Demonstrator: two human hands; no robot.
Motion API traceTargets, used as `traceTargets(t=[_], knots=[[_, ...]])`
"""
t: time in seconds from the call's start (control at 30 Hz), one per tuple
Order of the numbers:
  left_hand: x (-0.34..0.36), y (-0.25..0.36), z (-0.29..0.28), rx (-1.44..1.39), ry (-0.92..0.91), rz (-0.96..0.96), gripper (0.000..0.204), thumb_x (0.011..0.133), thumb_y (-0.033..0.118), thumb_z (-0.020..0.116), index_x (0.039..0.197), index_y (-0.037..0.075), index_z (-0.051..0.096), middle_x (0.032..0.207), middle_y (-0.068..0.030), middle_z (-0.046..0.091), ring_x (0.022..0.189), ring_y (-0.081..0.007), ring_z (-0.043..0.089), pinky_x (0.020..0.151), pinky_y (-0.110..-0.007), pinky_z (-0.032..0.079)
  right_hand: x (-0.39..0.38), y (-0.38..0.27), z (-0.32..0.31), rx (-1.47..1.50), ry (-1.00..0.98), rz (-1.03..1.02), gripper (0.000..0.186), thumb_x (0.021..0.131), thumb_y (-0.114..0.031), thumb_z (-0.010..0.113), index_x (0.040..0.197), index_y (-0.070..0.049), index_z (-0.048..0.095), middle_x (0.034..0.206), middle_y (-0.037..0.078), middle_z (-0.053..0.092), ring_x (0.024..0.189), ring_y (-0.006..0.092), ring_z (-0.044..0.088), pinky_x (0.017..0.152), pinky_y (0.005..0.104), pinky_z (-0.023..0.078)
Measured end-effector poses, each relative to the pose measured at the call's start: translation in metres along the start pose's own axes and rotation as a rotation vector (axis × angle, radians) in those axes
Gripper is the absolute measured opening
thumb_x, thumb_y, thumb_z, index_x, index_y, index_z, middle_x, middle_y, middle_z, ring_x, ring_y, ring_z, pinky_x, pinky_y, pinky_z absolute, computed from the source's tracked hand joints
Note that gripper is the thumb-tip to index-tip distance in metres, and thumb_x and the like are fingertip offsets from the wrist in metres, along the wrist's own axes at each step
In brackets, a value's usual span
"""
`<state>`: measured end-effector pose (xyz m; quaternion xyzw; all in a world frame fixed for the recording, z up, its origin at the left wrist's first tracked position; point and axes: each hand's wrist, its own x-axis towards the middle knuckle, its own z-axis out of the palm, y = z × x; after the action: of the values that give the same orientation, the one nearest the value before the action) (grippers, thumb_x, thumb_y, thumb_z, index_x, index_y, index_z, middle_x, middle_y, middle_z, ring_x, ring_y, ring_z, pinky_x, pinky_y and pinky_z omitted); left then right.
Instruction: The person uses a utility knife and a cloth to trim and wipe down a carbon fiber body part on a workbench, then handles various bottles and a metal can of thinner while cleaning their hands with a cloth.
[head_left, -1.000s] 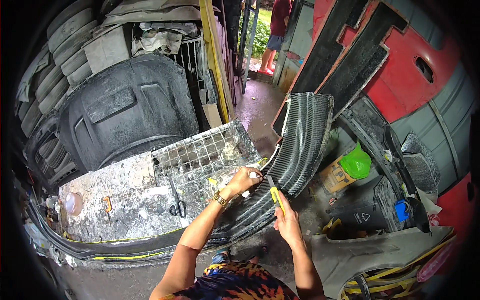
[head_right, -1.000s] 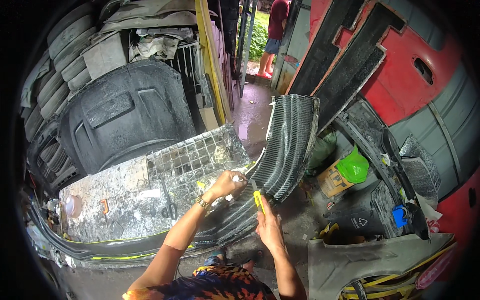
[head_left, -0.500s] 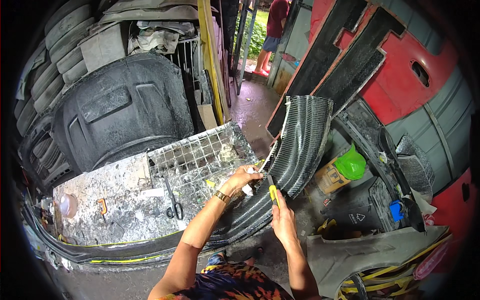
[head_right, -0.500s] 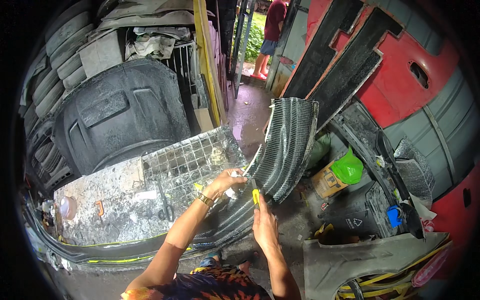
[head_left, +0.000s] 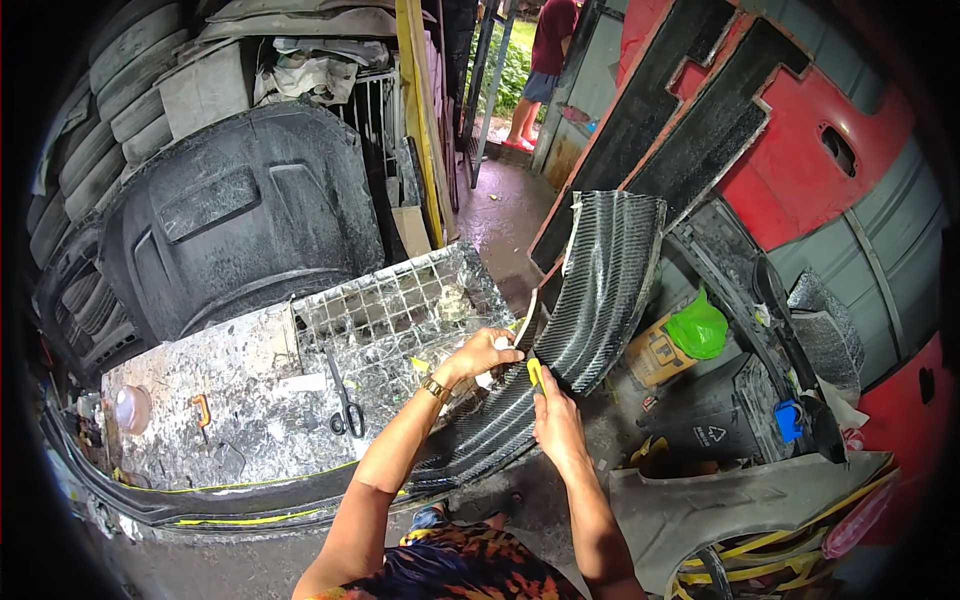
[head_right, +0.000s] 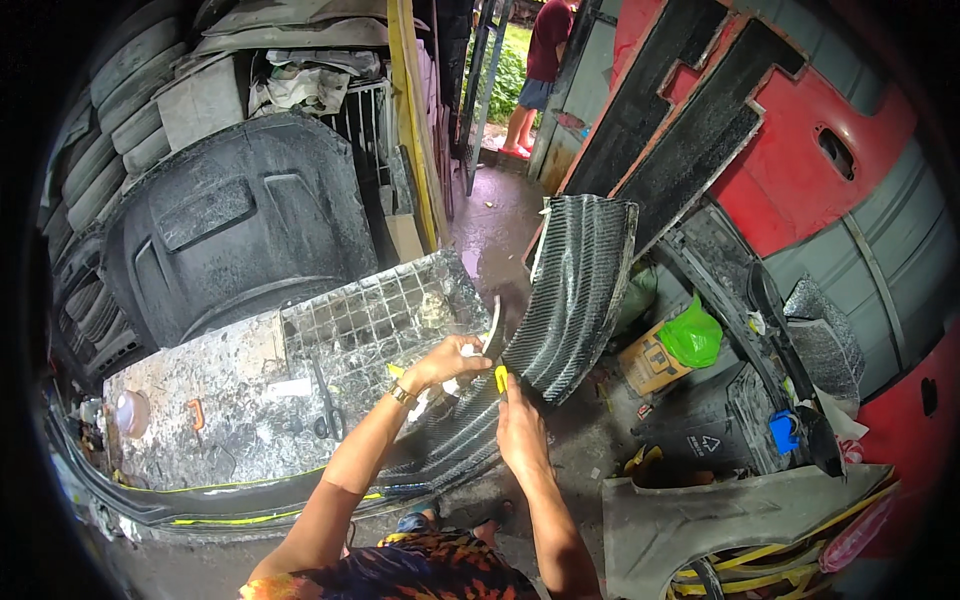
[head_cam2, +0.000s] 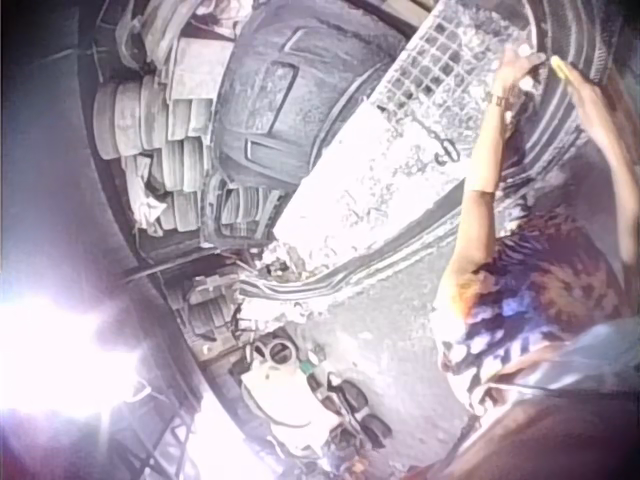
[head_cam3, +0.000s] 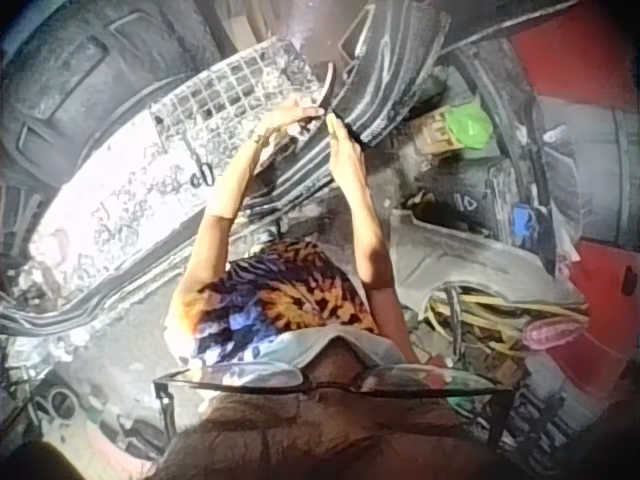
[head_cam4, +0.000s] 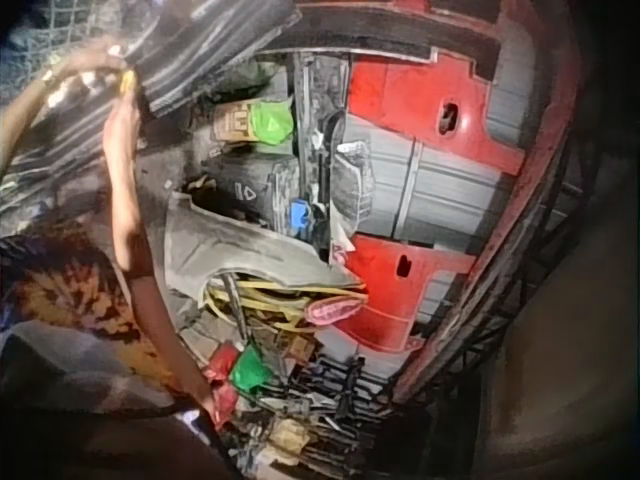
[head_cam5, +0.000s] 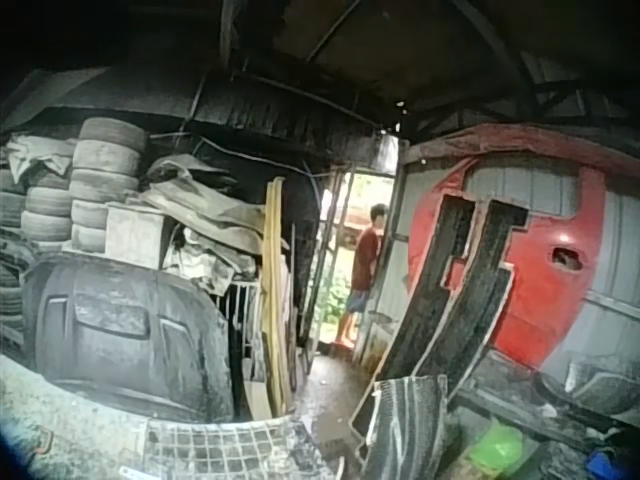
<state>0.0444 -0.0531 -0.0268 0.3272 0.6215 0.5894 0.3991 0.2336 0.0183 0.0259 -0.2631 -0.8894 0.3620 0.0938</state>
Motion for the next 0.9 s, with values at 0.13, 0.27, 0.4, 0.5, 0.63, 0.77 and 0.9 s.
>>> traceTargets(t=[0.13,0.27,0.4,0.5,0.63,0.77,0.9], knots=[[0.005,0.004,-0.004,0.216,-0.027,0.039,0.021,0.077,0.019,0.07,0.082,0.0,0.064,0.062,-0.0038,0.059,0.054,-0.0113,0.053,0.05,-0.03,0.043,0.004,-0.004,0.003,-0.092,0.011,-0.018,0.045,0.091,-0.009,0.047,0.134,-0.002,0.037,0.099,0.025,0.059,0.079,0.0361,0.059,0.07,0.0448,0.048],[0.006,0.009,-0.004,0.309,-0.067,0.111,0.017,0.081,0.019,0.066,0.084,0.002,0.061,0.062,-0.0002,0.056,0.054,-0.0093,0.052,0.05,-0.026,0.043,0.003,-0.002,0.008,-0.218,0.062,-0.077,0.045,0.092,-0.01,0.047,0.134,-0.002,0.037,0.085,0.022,0.061,0.057,0.0266,0.061,0.057,0.0392,0.05],[0.005,0.007,-0.001,0.384,-0.015,0.154,0.016,0.082,0.017,0.063,0.085,0.002,0.06,0.063,-0.0013,0.057,0.054,-0.0096,0.052,0.05,-0.027,0.043,0.001,-0.007,0.013,-0.263,0.067,-0.053,0.046,0.091,-0.01,0.048,0.135,-0.002,0.036,0.09,0.024,0.06,0.067,0.0348,0.062,0.062,0.0431,0.05],[0.007,0.001,0.004,0.359,0.001,0.176,0.015,0.082,0.016,0.062,0.086,0.001,0.06,0.065,-0.002,0.058,0.055,-0.01,0.053,0.05,-0.028,0.043,-0.005,-0.011,0.014,-0.302,0.102,-0.071,0.046,0.09,-0.01,0.048,0.135,-0.002,0.036,0.092,0.026,0.06,0.073,0.0415,0.06,0.066,0.0462,0.049],[0.01,-0.013,0.005,0.292,0.022,0.195,0.015,0.081,0.016,0.062,0.085,0.002,0.06,0.066,-0.0018,0.058,0.056,-0.0101,0.052,0.05,-0.028,0.043,-0.009,-0.016,0.016,-0.252,0.077,-0.02,0.047,0.09,-0.009,0.048,0.135,-0.001,0.036,0.097,0.029,0.058,0.078,0.044,0.06,0.068,0.0483,0.049],[0.011,-0.018,0.006,0.3,0.054,0.227,0.015,0.08,0.016,0.063,0.083,0.002,0.06,0.065,-0.0014,0.058,0.056,-0.01,0.052,0.05,-0.028,0.042,-0.016,-0.017,0.02,-0.258,0.075,0.001,0.049,0.09,-0.01,0.048,0.135,0.001,0.033,0.096,0.031,0.058,0.078,0.0447,0.059,0.067,0.0489,0.049],[0.008,-0.011,0.008,0.272,0.048,0.162,0.013,0.08,0.015,0.063,0.083,0.002,0.061,0.064,-0.0015,0.057,0.056,-0.0097,0.052,0.05,-0.027,0.042,-0.023,-0.02,0.021,-0.228,0.068,-0.004,0.05,0.091,-0.01,0.047,0.136,0.003,0.03,0.095,0.032,0.057,0.078,0.0449,0.059,0.069,0.0489,0.049]])
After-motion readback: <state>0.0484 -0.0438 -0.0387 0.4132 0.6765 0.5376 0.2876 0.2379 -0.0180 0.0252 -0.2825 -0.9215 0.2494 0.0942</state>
